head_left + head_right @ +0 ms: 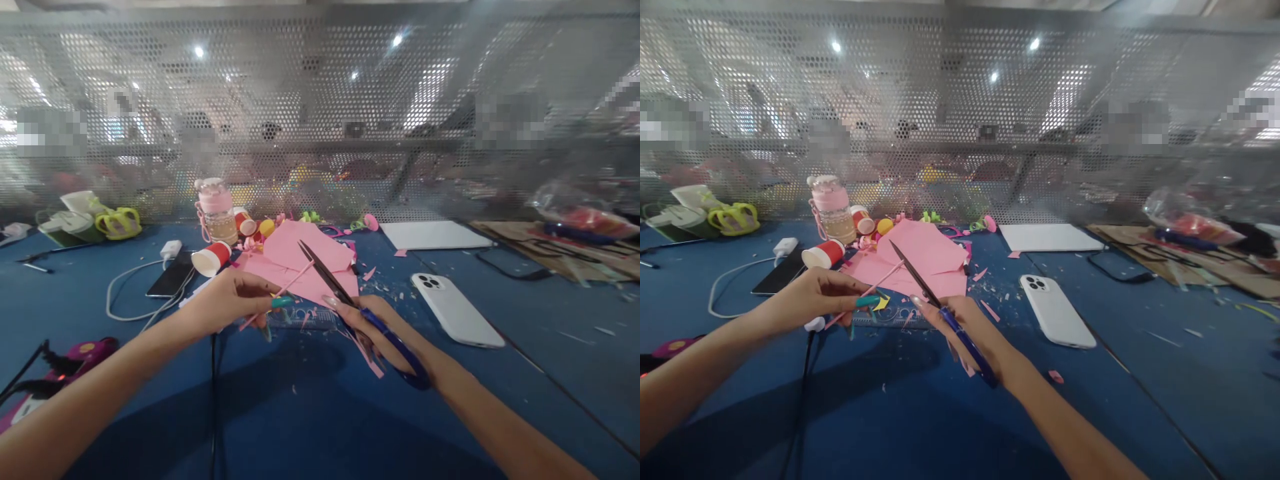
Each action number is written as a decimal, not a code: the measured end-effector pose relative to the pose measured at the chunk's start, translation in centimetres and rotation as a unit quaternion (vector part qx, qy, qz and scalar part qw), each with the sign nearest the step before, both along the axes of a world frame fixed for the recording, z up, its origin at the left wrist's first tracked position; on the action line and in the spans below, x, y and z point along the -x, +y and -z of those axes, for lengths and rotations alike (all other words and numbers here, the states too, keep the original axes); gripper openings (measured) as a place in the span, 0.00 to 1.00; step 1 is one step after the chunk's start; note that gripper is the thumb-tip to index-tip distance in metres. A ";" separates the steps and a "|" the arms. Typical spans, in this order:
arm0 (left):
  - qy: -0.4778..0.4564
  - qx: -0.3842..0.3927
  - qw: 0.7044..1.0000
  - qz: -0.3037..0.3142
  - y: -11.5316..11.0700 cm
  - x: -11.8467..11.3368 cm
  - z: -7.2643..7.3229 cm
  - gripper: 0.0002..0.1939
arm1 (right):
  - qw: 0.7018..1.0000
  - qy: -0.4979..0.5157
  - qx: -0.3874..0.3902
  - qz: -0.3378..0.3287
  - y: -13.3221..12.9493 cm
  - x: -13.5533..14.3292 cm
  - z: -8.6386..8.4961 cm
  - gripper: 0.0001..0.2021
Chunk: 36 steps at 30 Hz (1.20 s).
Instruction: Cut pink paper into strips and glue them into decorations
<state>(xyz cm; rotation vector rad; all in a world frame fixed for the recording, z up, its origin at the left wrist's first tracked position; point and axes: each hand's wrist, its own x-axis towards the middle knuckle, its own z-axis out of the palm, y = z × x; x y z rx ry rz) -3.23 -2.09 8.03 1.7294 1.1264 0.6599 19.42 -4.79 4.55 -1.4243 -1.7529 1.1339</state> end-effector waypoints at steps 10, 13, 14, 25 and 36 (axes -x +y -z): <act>-0.023 0.013 0.999 -0.041 1.0 0.1 1.2 0.07 | 0.999 -0.008 0.030 0.015 0.2 0.7 1.5 0.26; -0.026 0.006 0.999 -0.042 1.2 0.2 1.2 0.07 | 0.999 0.025 0.036 0.005 0.1 1.0 2.1 0.24; -0.032 0.006 0.999 -0.043 1.2 0.3 1.0 0.06 | 0.999 0.031 0.040 0.002 0.2 1.1 2.2 0.24; -0.016 -0.018 0.998 -0.059 1.7 1.2 0.1 0.09 | 0.992 0.016 0.122 -0.005 1.7 2.8 2.0 0.27; -0.025 0.077 0.990 -0.113 1.8 0.1 1.0 0.12 | 0.963 -0.049 0.260 -0.039 3.3 2.8 1.9 0.31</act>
